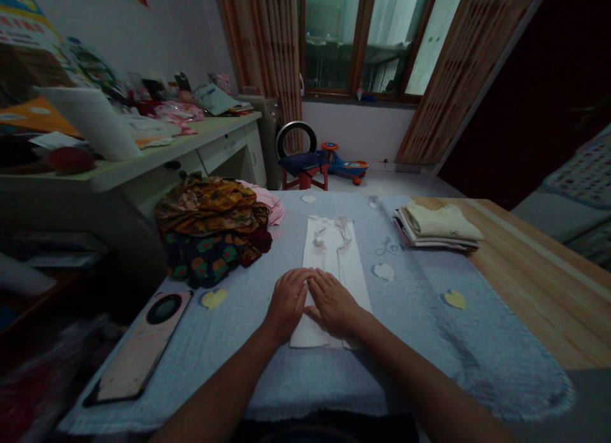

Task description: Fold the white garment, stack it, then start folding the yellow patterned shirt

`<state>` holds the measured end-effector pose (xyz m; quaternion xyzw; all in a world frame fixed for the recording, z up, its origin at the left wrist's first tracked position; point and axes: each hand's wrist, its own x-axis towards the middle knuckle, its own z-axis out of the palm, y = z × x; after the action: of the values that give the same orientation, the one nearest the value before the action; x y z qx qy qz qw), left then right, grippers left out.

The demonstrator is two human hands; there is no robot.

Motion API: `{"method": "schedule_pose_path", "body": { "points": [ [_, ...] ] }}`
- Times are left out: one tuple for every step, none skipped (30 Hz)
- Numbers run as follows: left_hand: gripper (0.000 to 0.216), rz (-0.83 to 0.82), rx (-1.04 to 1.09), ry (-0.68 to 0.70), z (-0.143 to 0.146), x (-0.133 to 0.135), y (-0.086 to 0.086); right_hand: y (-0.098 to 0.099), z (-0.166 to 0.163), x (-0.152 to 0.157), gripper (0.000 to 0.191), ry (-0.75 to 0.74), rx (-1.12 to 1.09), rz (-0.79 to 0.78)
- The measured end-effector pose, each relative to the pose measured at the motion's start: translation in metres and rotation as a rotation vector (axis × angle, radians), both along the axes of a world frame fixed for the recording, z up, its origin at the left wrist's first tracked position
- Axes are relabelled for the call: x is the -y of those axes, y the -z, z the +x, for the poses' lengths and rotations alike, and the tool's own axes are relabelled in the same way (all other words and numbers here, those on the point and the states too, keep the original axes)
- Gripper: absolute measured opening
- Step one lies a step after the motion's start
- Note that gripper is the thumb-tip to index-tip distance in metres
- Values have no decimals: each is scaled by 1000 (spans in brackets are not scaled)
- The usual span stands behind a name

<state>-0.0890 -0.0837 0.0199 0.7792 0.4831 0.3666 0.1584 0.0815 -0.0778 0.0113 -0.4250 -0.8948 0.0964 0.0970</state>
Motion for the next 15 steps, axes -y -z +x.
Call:
{"method": "schedule_pose_path", "body": {
  "points": [
    [33,-4,-5,0,-1,-1,3,-1,1,6,74,-8,3,-14],
    [34,-7,-11,3,-1,-2,6,-1,2,12,75,-14,6,-28],
    [34,-8,-17,6,-2,-2,8,-2,3,17,76,-18,7,-44],
    [35,-9,-24,7,-2,-3,11,-2,4,23,77,-20,5,-60],
    [36,-10,-34,8,-3,-4,13,-3,5,28,78,-23,2,-78],
    [36,-11,-44,8,-4,-5,16,-3,6,33,79,-26,-3,-98],
    [36,-13,-57,7,-4,-6,18,-4,6,38,80,-29,-8,-119],
    [36,-14,-70,6,-5,-7,21,-5,7,43,80,-32,-13,-139],
    [37,-12,-84,6,-5,-7,24,-7,7,48,80,-37,-17,-161],
    [38,-10,-101,11,-6,-8,26,-9,7,53,80,-44,-21,-184],
    [39,-9,-122,18,-6,-8,28,-12,8,58,80,-53,-24,-208],
    [39,-11,-147,26,-6,-8,29,-15,9,63,80,-62,-30,-230],
    [40,-18,-180,31,-5,-8,28,-20,11,67,80,-71,-40,-250],
    [40,-26,-219,32,-4,-7,27,-24,13,71,78,-83,-56,-268],
    [39,-32,-262,31,-3,-7,24,-29,16,74,75,-95,-80,-281]
  ]
}}
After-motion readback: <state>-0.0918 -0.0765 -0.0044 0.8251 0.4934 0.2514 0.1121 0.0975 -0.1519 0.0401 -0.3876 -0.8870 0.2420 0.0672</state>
